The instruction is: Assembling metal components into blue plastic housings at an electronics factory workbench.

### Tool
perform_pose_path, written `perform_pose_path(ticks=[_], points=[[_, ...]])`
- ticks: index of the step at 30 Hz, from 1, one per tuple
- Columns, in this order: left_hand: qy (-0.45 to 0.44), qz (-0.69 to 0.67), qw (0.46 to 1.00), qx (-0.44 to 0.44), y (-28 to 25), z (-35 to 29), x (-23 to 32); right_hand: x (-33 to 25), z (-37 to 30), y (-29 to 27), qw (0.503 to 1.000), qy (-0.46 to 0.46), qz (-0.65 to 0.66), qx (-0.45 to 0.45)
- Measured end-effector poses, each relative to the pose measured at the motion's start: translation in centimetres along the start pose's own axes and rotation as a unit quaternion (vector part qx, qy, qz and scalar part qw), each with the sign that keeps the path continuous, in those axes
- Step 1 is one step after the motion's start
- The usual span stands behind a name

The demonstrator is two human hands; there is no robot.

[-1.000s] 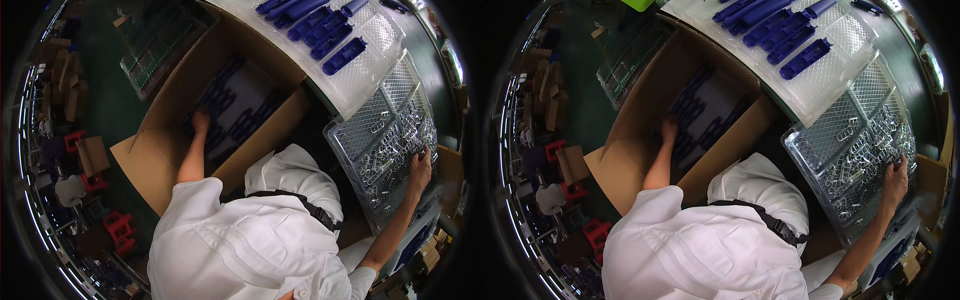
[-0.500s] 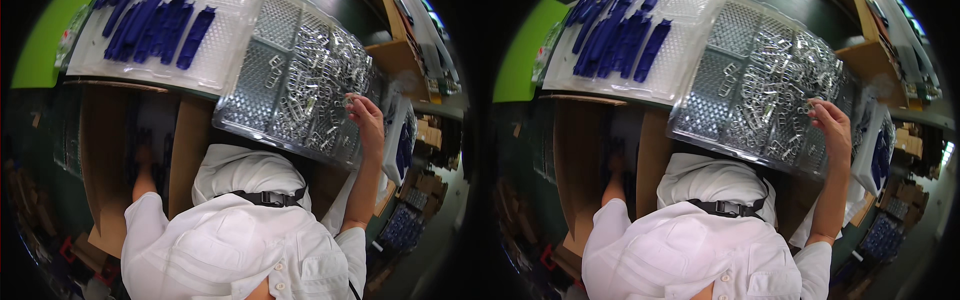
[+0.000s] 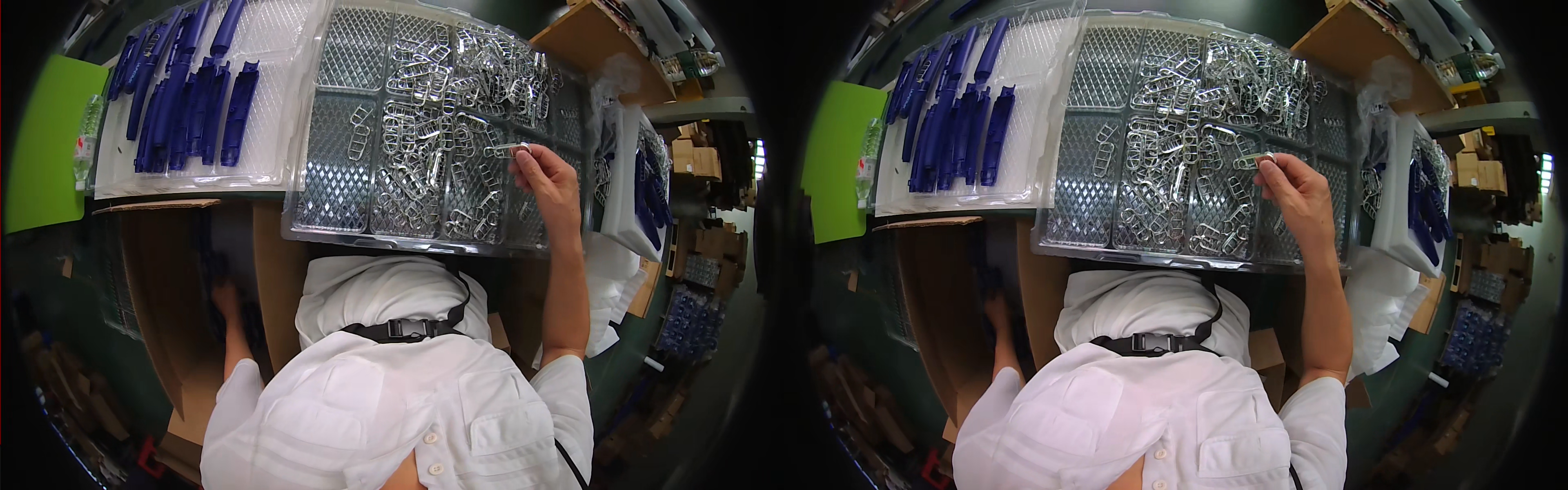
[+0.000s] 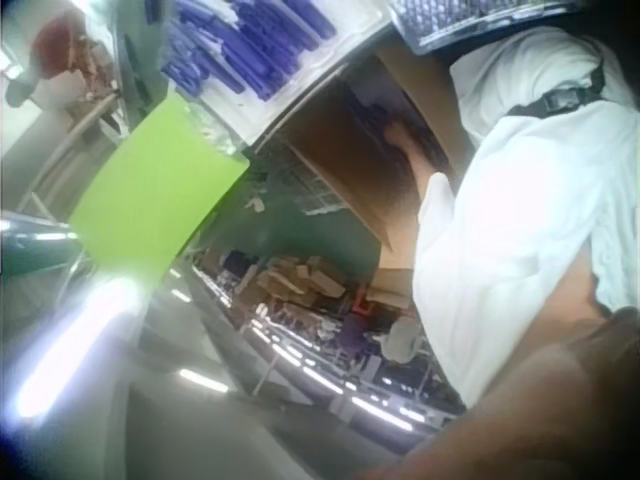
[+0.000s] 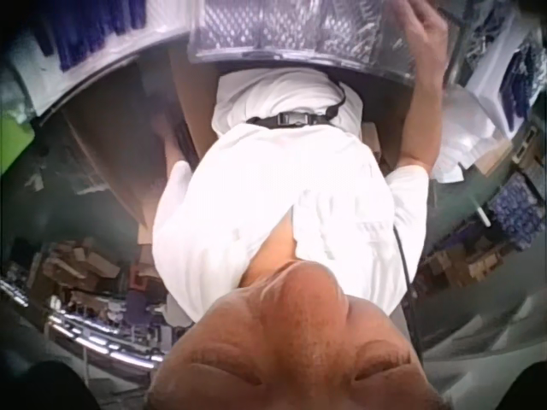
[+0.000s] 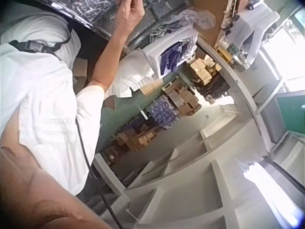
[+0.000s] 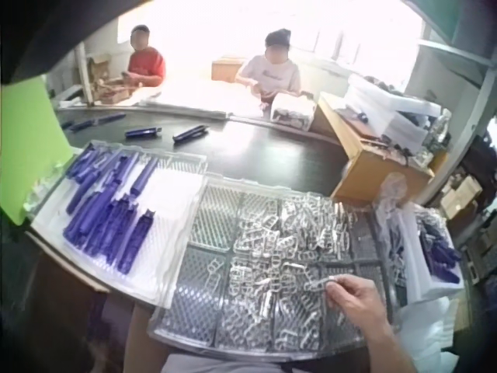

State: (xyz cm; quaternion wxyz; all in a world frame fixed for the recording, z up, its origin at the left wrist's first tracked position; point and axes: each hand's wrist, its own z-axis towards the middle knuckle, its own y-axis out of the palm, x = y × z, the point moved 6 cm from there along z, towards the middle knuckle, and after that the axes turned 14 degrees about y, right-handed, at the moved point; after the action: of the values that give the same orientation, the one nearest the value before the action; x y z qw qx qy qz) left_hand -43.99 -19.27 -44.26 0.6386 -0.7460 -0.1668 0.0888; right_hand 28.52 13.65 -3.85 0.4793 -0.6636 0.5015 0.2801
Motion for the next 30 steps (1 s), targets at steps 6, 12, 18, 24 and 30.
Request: perform_pose_path(ticks=[6, 12, 18, 24, 30], points=[[-0.203, -0.708, 0.593, 0.325, -20.0, -1.9, 13.0, -2.2, -3.3, 0.8, 0.995, -0.076, 0.070, -0.015], [0.130, -0.873, 0.454, 0.125, -37.0, -0.7, 35.0, -4.6, -6.6, 2.7, 0.969, -0.214, 0.064, -0.105], [0.218, -0.750, 0.534, -0.325, -38.9, 0.6, 54.7, -8.6, -13.0, 4.3, 0.895, -0.421, -0.131, -0.075], [0.274, -0.737, 0.488, -0.379, -38.6, -1.5, 60.0, -6.1, -14.9, 2.9, 0.885, -0.442, -0.134, -0.052], [0.263, -0.782, 0.529, -0.198, -38.2, -2.1, 60.5, 0.1, -14.0, 2.3, 0.969, -0.135, 0.208, -0.020]])
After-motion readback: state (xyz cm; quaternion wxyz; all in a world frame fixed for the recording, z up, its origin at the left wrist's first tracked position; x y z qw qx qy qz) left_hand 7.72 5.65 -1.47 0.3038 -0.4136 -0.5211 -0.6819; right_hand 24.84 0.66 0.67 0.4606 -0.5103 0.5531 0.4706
